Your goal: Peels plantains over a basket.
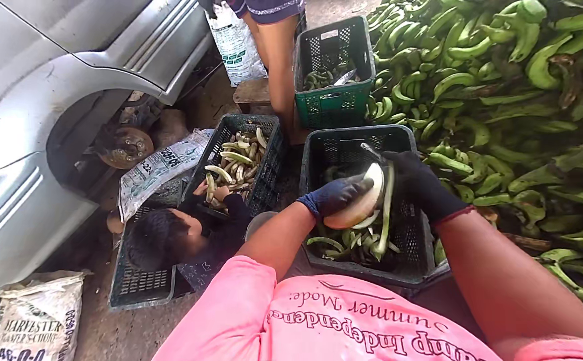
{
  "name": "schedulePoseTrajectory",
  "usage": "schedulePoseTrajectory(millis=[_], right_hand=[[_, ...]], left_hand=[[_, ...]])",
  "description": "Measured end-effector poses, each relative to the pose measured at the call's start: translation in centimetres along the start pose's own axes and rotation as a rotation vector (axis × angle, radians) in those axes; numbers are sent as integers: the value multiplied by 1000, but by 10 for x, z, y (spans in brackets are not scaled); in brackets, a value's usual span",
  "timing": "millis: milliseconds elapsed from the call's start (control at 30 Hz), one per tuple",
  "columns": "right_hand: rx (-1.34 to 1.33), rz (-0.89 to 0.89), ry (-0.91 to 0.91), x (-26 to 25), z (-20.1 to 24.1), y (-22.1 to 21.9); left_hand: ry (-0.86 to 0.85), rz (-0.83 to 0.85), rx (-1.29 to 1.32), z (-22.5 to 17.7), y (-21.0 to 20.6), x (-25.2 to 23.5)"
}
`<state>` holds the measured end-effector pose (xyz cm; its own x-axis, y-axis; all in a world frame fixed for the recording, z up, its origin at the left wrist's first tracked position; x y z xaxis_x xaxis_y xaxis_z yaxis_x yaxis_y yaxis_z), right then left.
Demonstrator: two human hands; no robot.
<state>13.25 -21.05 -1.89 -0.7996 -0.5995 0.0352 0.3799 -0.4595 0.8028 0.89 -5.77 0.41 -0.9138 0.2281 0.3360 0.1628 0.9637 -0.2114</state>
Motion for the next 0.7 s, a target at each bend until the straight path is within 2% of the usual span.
schedulePoseTrajectory(millis=[67, 133, 300, 367, 433, 467, 533, 600, 700], right_hand=[[-22, -16, -41, 2, 2, 8], [-28, -92, 12, 9, 15, 16], [1, -294, 435, 46, 53, -2], [22, -297, 576, 55, 64, -21], [56, -305, 655, 56, 62, -38], [67, -311, 666, 55, 61, -41], [87, -296, 652, 52, 59, -38], [109, -284, 620, 50, 61, -30], [90, -254, 453, 36, 56, -18]], left_hand=[[14, -16, 105, 7, 5, -5], [-51, -103, 275, 9, 21, -12], [-255, -457, 674, -4, 60, -13], [-231, -628, 800, -11, 56, -7], [-135, -782, 821, -21, 41, -1], [-135, -744, 841, -12, 44, -5], [-162, -549, 915, 14, 55, -19], [-141, -492, 931, 20, 54, -24], [-172, -392, 734, 13, 42, -16]])
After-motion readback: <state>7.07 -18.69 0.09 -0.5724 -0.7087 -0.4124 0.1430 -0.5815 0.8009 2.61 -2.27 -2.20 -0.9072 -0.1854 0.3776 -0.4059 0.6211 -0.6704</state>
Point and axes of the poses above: each hand's wrist, its own x-axis away from the middle knuckle, its own y-axis out of the back of the hand, z = x × y, the point moved 4 cm from there along -x, towards the middle knuckle, and after that the axes turned 8 degrees about x, right-handed, at the moved point
